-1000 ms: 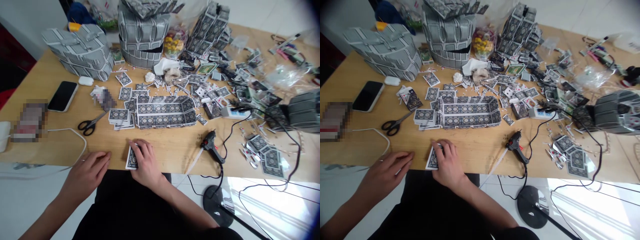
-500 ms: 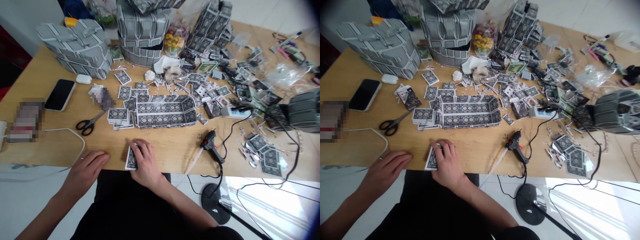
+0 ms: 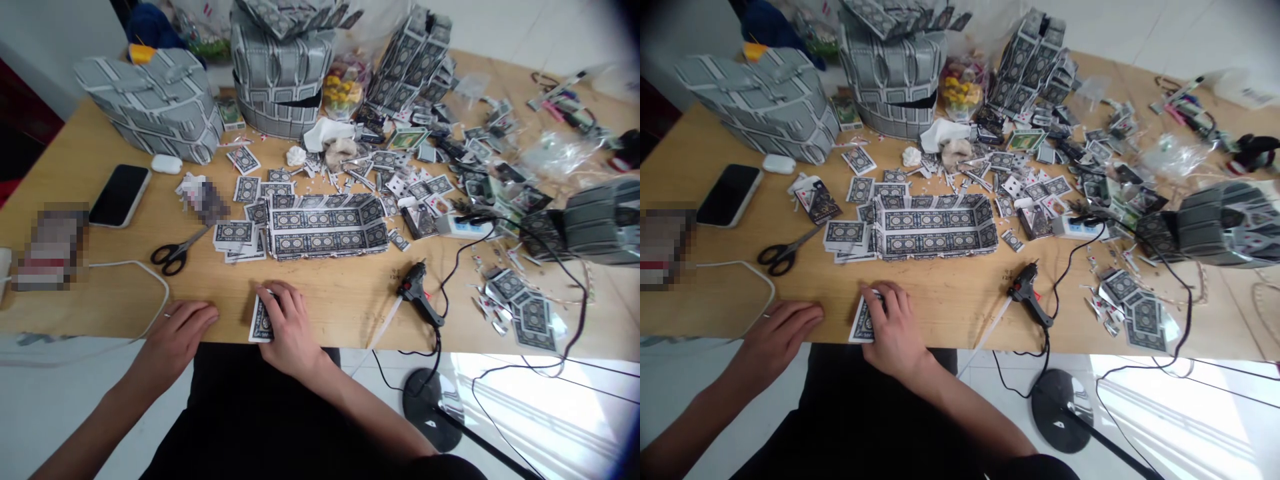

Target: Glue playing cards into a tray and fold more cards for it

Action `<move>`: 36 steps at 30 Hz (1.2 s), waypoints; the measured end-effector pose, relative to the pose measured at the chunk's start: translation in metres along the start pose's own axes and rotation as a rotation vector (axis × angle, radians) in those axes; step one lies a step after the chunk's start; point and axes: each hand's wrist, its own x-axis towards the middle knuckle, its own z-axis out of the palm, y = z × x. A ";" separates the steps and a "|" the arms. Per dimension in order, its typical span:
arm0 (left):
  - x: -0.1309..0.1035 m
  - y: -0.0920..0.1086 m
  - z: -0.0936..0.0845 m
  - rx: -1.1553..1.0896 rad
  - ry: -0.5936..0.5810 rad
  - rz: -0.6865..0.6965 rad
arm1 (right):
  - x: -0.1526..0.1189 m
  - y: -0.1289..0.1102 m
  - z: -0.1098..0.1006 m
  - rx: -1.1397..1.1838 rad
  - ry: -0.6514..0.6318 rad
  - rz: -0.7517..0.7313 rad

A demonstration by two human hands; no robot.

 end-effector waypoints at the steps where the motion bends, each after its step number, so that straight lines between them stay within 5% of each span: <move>1: 0.001 0.001 0.000 -0.008 0.004 -0.002 | 0.000 0.000 0.000 0.003 0.002 -0.001; 8: -0.002 0.009 -0.003 -0.145 0.052 -0.171 | 0.001 -0.001 -0.001 0.001 0.003 0.002; 13: -0.031 0.013 -0.016 -0.175 0.022 -0.286 | -0.001 0.001 0.001 0.008 0.011 0.001; 23: -0.098 0.004 -0.022 -0.142 -0.260 -0.616 | -0.001 0.001 0.001 0.005 0.011 -0.006; 30: -0.105 -0.013 -0.010 -0.014 -0.109 -0.362 | -0.002 0.000 0.001 0.011 0.010 -0.011; 36: -0.070 0.021 -0.025 -0.067 -0.146 -0.251 | -0.001 0.000 0.002 0.013 0.034 -0.013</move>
